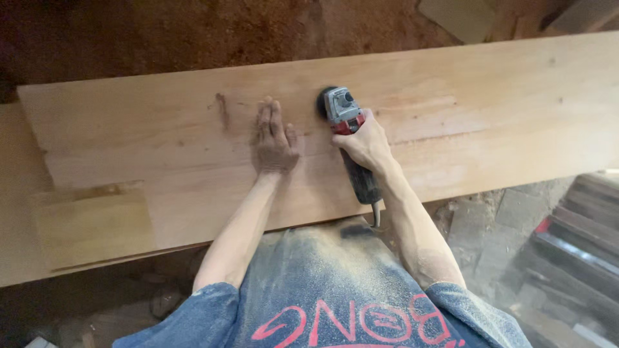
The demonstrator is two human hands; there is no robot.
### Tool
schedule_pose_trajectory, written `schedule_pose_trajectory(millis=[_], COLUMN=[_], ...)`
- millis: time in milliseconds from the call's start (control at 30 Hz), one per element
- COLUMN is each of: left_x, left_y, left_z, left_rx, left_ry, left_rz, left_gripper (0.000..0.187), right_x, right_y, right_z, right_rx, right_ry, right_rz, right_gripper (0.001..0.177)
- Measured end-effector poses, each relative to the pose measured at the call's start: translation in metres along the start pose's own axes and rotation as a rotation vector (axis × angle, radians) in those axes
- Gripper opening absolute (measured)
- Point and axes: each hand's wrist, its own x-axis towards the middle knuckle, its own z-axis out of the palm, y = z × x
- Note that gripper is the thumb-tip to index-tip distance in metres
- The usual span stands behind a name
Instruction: The person sands a large wooden plank using a handheld orbital sander, moving the tool back and forth along the surface. The person also sands a smaller wooden piece placed on top of the plank. The camera remains in a first-person view throughout the task.
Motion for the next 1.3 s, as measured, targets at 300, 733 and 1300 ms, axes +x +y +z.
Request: schedule_pose_trajectory(millis=[300,733,1300], left_x=[0.003,0.022,0.021], left_y=[-0.008,0.013,0.012], left_z=[0.009,-0.011,-0.007], left_rx=[-0.153,0.242,0.285], left_ry=[0.121,-0.414,-0.414], left_rz=[-0.134,-0.037,0.015], left_gripper=[0.054,0.078,0.078], right_x=[-0.003,0.025,0.073], right_y=[-0.075,0.074,0.153], right_z=[0.040,-0.078,-0.162], right_rx=[-0.133,0.050,0.328], right_ry=[-0.148,0.068,0.191], right_rz=[-0.079,0.134,0.096], right_gripper=[0.074,0.071,0.039])
